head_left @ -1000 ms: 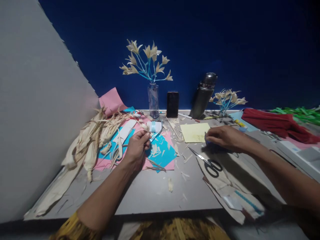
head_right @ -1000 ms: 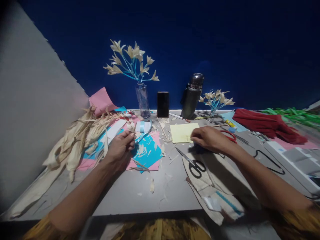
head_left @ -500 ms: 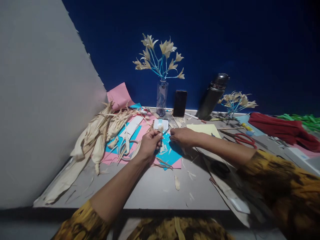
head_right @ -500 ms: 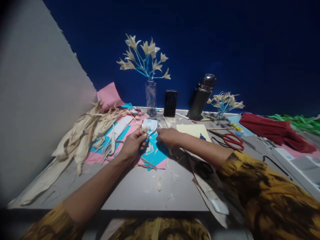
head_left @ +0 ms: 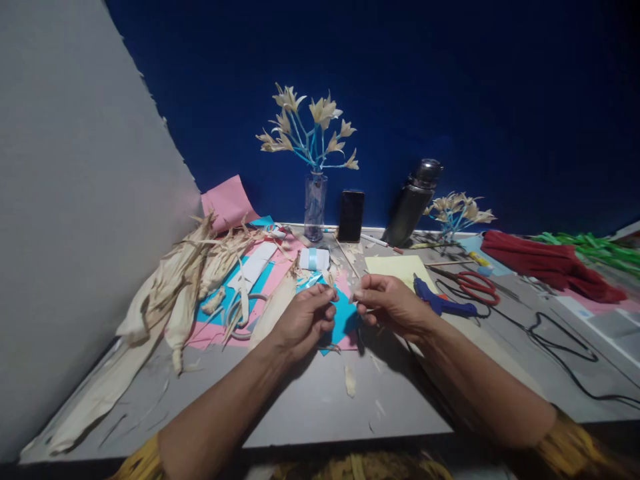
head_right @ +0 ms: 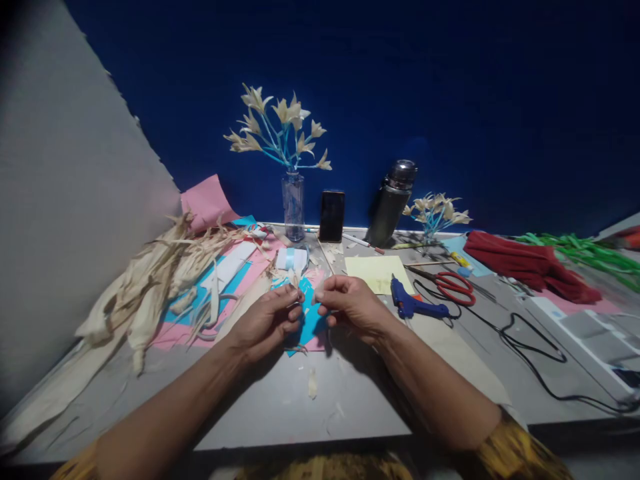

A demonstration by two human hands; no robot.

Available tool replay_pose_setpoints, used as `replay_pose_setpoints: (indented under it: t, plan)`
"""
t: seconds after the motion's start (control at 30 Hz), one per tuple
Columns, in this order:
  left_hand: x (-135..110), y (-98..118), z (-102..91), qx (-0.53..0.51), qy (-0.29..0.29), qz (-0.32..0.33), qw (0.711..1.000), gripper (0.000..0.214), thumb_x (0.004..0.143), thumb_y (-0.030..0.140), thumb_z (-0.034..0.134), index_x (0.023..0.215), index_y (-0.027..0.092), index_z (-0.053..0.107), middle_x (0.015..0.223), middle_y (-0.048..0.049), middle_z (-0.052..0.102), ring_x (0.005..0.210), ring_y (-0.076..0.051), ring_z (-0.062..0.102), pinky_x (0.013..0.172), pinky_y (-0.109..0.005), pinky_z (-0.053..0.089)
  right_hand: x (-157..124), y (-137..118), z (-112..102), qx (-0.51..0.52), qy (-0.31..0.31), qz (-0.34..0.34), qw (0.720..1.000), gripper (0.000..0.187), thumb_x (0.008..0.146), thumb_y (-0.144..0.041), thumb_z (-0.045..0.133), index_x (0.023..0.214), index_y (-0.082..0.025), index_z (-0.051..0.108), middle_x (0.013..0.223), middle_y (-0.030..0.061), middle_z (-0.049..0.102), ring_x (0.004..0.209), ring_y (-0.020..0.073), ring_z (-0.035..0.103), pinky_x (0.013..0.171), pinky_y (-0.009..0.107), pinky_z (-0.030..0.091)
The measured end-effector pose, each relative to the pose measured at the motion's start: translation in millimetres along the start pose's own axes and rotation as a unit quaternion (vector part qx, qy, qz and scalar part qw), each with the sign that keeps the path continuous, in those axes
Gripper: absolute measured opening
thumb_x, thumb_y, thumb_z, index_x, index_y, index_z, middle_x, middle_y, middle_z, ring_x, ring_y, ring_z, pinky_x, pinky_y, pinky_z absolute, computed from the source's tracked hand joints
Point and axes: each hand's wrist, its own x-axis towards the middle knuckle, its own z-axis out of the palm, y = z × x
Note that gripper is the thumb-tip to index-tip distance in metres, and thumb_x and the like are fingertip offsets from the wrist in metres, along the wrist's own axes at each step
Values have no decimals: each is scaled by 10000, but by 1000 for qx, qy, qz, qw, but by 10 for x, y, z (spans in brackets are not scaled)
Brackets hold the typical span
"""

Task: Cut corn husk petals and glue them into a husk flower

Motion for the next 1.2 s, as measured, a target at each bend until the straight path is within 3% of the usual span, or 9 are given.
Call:
replay_pose_setpoints:
  t: [0.13,0.23,0.4,0.63,0.8,0.97,1.1,1.2]
  plan:
    - [-49,9,50,-12,2,-13,1000,263,731,270,827,868,123,657,742,-19,600,593,-72,525,465,-154,384,56,147,65,75,53,-12,996,436,546,-332,955,686,-160,580,555,-57,526,477,52,435,384,132,299]
    - [-53,-20,64,7,-3,-3,1000,312,729,309,832,922,121,674,683,-19,610,553,-83,535,483,-175,415,120,210,97,104,59,-13,993,457,548,-359,949,657,-165,550,551,-61,496,464,41,380,373,123,239]
    - [-27,-94,57,37,19,18,999,285,714,308,837,818,124,645,641,-14,619,521,-71,529,517,-176,423,132,282,150,116,55,-13,992,493,557,-389,940,619,-171,502,517,-79,437,453,33,325,378,124,178]
    - [-2,-77,55,39,55,20,998,249,696,278,832,751,133,638,604,8,580,528,-72,496,534,-185,403,112,311,129,83,49,-20,995,359,624,-362,881,684,-166,586,556,-68,468,456,45,345,396,153,202]
    - [-2,-45,43,43,47,24,998,257,674,293,835,746,132,648,593,9,572,531,-75,487,517,-186,369,111,323,32,-8,100,-76,992,250,640,-303,831,803,-176,691,574,-58,514,465,72,391,440,203,291]
    - [-16,-46,48,118,63,62,989,240,702,306,808,715,152,624,584,12,573,520,-79,470,509,-195,342,64,292,-7,-99,156,-166,969,223,770,-390,764,872,-201,703,757,7,644,592,119,491,517,235,369]
    - [-46,-43,71,182,65,95,977,223,715,292,795,688,146,628,592,18,555,543,-80,466,536,-203,355,70,273,-12,-70,100,-110,986,297,776,-459,763,757,-170,695,632,-3,601,517,94,442,476,221,310]
    - [-45,-38,63,174,56,83,980,226,720,298,794,690,142,634,584,13,558,532,-76,461,526,-200,348,96,273,-22,-18,99,-80,992,315,717,-424,815,658,-159,655,518,-33,525,460,67,378,449,202,257]
